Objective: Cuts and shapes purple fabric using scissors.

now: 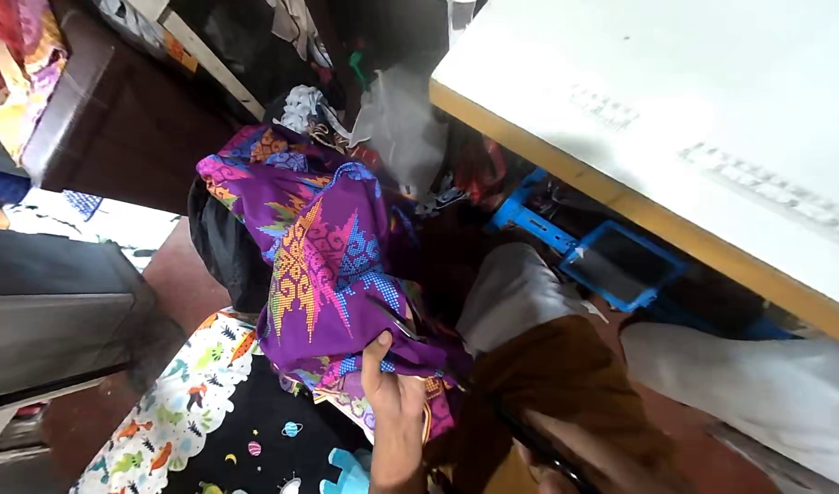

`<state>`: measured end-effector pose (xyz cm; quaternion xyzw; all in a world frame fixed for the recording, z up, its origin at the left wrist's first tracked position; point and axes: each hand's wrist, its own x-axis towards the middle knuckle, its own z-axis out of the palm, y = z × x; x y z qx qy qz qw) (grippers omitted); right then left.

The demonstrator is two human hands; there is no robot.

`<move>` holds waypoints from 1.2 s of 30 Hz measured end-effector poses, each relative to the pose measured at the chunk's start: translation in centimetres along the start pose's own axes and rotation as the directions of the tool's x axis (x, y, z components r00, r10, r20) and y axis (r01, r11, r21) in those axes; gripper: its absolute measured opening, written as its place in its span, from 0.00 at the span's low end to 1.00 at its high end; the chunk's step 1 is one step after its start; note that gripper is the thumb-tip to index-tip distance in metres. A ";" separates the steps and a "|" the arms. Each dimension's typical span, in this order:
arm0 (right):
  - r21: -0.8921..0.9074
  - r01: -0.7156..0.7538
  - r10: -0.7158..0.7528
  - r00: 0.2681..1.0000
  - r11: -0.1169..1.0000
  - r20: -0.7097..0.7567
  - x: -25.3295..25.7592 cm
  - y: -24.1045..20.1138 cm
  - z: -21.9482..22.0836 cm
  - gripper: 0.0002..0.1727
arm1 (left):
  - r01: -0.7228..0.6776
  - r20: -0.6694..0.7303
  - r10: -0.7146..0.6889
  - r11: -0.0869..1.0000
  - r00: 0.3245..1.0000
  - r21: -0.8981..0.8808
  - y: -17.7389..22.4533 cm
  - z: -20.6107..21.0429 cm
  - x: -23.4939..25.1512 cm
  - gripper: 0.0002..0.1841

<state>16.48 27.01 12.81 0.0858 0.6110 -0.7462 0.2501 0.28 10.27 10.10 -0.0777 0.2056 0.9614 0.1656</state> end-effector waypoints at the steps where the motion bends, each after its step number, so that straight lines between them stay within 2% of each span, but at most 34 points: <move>1: 0.005 0.003 -0.003 1.000 1.000 0.001 0.0 0.0 0.0 0.36 | 0.008 0.006 -0.007 1.000 1.000 -0.017 0.0 0.1 0.0 0.11; 7: 0.002 -0.012 0.012 1.000 1.000 0.006 0.2 0.0 -0.1 0.31 | 0.020 0.030 -0.019 0.998 0.999 -0.064 0.3 0.0 -0.3 0.14; 12: 0.015 -0.017 0.016 1.000 1.000 0.018 0.4 0.4 -0.1 0.34 | 0.003 0.019 -0.003 0.999 1.000 -0.048 0.5 -0.4 -0.6 0.14; 19: -0.063 -0.045 0.048 0.997 0.997 0.056 -0.1 0.4 -1.1 0.31 | -0.088 -0.079 0.104 0.978 0.991 0.187 2.5 -1.2 -1.8 0.10; 21: -0.107 -0.091 0.102 0.989 0.990 0.105 0.0 0.0 -1.9 0.32 | -0.127 -0.194 0.197 0.939 0.961 0.321 3.8 -1.5 -2.4 0.16; 23: -0.144 -0.148 0.170 0.973 0.978 0.154 0.5 -0.6 -2.6 0.33 | -0.121 -0.313 0.294 0.874 0.903 0.471 5.3 -1.8 -3.2 0.23; 27: -0.188 -0.220 0.271 0.910 0.957 0.314 2.4 -1.4 -4.1 0.36 | -0.021 -0.420 0.373 0.768 0.827 0.641 8.4 -2.1 -4.6 0.18; 30: -0.188 -0.220 0.280 0.872 0.957 0.402 4.2 -1.6 -4.6 0.36 | 0.029 -0.441 0.383 0.728 0.812 0.685 10.0 -2.7 -5.3 0.18; 36: -0.272 -0.233 0.335 0.835 0.934 0.436 8.4 -2.6 -4.8 0.38 | 0.051 -0.503 0.412 0.733 0.760 0.678 11.1 -2.8 -5.5 0.17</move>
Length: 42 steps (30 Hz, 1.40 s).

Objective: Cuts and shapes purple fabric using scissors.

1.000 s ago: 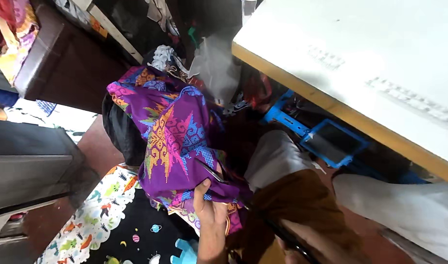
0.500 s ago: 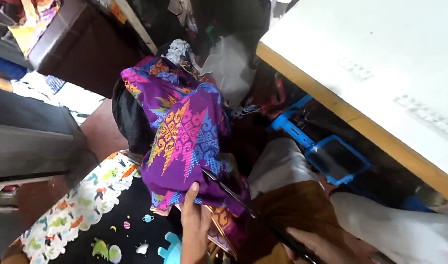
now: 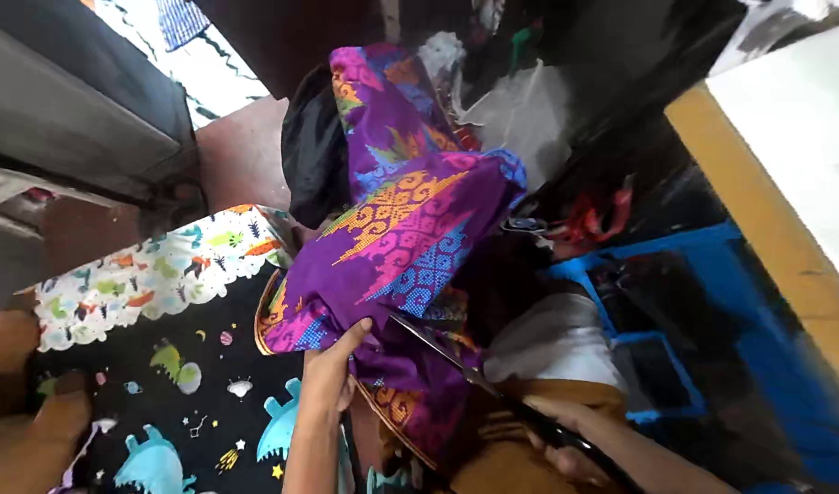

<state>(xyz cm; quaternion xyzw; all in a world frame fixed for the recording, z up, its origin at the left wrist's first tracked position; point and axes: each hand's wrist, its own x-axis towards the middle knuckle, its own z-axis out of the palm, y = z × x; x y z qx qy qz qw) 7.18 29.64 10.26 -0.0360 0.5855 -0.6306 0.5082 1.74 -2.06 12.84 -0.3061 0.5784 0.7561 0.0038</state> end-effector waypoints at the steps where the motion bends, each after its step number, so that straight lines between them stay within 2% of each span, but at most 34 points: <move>1: -0.014 -0.003 0.003 1.000 1.000 -0.001 0.6 -0.4 -0.3 0.38 | 0.007 0.012 -0.007 1.000 1.000 -0.001 0.0 -0.2 0.2 0.17; 9: -0.175 0.003 -0.005 1.000 0.985 -0.015 2.9 -3.0 -3.0 0.37 | 0.008 0.035 -0.007 1.000 0.999 -0.007 0.9 -1.3 1.2 0.15; 18: -0.251 -0.020 0.011 0.999 0.968 -0.037 3.6 -4.2 -4.9 0.34 | 0.028 0.050 -0.029 0.999 0.998 0.034 1.4 -2.5 2.0 0.20; 25: -0.453 0.005 -0.006 1.000 0.891 -0.002 4.5 -6.5 -7.2 0.34 | 0.017 0.051 -0.020 0.998 0.999 0.065 1.9 -3.4 1.9 0.21; 34: -0.465 0.035 0.011 0.995 0.885 0.097 6.8 -8.0 -7.8 0.35 | 0.017 0.073 -0.021 0.998 0.997 0.060 1.8 -4.2 1.7 0.21; 42: -0.512 0.031 0.027 0.994 0.859 0.106 7.3 -9.3 -7.6 0.33 | 0.035 0.063 -0.039 0.998 0.997 0.059 1.9 -4.6 1.7 0.20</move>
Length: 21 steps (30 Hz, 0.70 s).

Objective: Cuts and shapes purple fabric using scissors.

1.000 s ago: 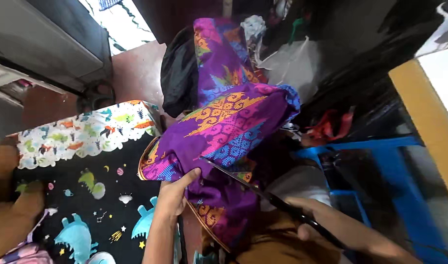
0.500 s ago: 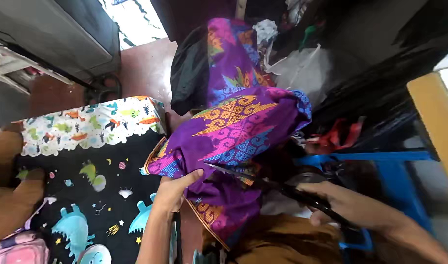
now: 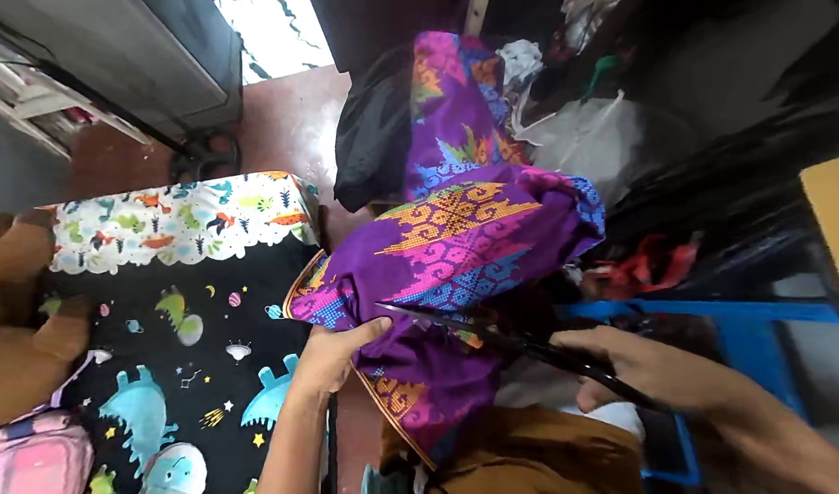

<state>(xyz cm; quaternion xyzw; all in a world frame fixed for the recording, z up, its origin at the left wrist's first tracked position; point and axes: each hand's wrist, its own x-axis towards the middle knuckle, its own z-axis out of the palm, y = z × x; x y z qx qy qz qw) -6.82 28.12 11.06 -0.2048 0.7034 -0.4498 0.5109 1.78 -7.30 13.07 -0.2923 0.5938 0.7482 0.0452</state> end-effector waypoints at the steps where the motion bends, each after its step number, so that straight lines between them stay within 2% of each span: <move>1: -0.019 0.011 -0.011 1.000 1.000 -0.010 -0.1 0.0 0.1 0.31 | -0.001 0.003 0.001 1.000 1.000 -0.005 0.0 0.0 0.0 0.20; 6: -0.058 0.059 -0.064 0.995 0.997 -0.071 -1.3 0.8 1.3 0.28 | 0.016 -0.003 -0.017 0.995 1.000 -0.102 -0.8 -0.1 -0.6 0.23; 9: -0.044 0.055 -0.061 0.987 0.998 -0.150 -2.7 1.3 3.0 0.31 | 0.017 -0.066 -0.030 0.982 0.997 -0.190 -1.4 0.8 -1.5 0.18; 14: -0.006 -0.017 0.015 0.977 1.000 -0.213 -6.0 1.5 6.3 0.36 | -0.188 -0.122 0.159 0.942 0.980 -0.279 -3.9 2.3 -3.4 0.23; 18: 0.060 0.015 0.002 0.966 0.998 -0.260 -8.1 2.7 9.1 0.35 | -0.197 -0.030 0.200 0.910 0.979 -0.366 -4.7 3.3 -4.6 0.22; 21: 0.123 -0.030 0.063 0.959 0.992 -0.275 -9.6 2.3 10.7 0.36 | -0.167 0.072 0.217 0.891 0.974 -0.421 -5.4 4.2 -5.0 0.17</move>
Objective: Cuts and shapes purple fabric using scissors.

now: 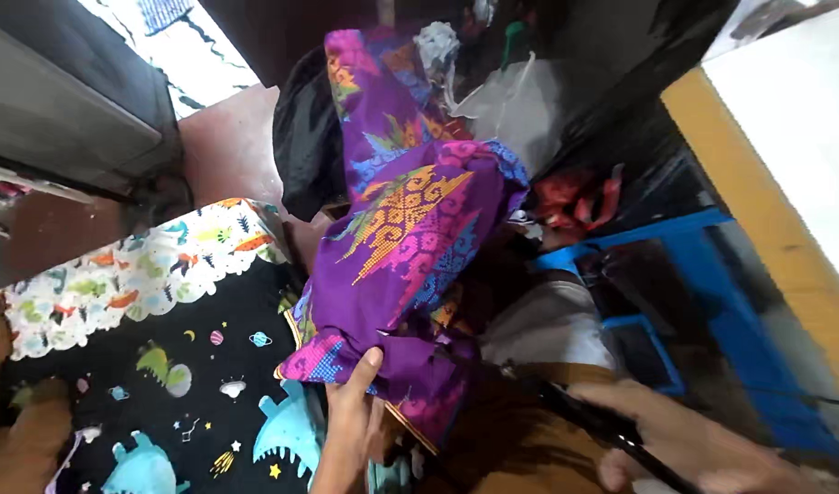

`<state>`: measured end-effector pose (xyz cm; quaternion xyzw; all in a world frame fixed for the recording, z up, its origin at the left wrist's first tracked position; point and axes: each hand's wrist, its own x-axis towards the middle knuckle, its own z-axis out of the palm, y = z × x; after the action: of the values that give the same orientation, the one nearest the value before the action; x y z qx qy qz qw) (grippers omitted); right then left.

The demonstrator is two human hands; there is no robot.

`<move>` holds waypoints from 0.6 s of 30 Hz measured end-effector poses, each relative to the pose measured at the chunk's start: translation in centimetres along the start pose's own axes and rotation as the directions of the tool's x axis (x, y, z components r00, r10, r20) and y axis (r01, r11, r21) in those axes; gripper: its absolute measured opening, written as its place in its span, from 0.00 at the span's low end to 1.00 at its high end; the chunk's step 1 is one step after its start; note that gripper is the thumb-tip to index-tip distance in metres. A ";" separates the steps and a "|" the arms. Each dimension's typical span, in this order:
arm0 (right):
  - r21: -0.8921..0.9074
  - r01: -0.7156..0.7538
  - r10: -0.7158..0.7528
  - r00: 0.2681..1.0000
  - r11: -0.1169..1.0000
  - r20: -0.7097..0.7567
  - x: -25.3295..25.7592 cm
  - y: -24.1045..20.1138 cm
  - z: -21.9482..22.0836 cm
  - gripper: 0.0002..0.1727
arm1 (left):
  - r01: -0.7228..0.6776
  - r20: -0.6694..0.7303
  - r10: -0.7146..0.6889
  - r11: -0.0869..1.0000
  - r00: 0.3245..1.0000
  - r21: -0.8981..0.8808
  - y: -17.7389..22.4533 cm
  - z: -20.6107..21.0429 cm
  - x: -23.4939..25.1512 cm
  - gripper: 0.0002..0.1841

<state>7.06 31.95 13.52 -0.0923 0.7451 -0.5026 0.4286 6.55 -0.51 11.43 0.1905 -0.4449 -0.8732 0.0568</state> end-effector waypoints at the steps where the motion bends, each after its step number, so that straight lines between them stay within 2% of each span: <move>1: 0.029 -0.033 0.033 0.999 0.999 -0.006 -0.7 -0.2 0.3 0.36 | 0.008 0.037 -0.007 1.000 0.999 -0.026 -0.4 0.2 0.0 0.16; 4: 0.118 -0.041 0.046 0.998 0.992 -0.037 -2.4 0.2 1.5 0.34 | 0.053 0.126 -0.040 0.993 0.991 -0.101 -1.7 0.9 0.0 0.16; 9: 0.241 0.083 -0.054 0.991 0.967 -0.125 -4.9 2.4 3.5 0.34 | 0.107 0.208 -0.084 0.989 0.975 -0.105 -3.9 2.9 -0.1 0.18; 14: 0.305 0.013 0.054 0.976 0.952 -0.212 -7.5 3.2 4.3 0.31 | 0.044 0.232 -0.041 0.999 0.972 -0.011 -5.0 4.8 -0.5 0.15; 18: 0.303 0.003 0.072 0.969 0.953 -0.237 -8.5 3.3 4.6 0.32 | -0.010 0.272 0.001 0.999 0.962 0.033 -5.1 5.3 -0.8 0.14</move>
<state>16.70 35.29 14.82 0.0500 0.7084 -0.6102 0.3512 5.65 6.74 10.36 0.0688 -0.4640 -0.8832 -0.0057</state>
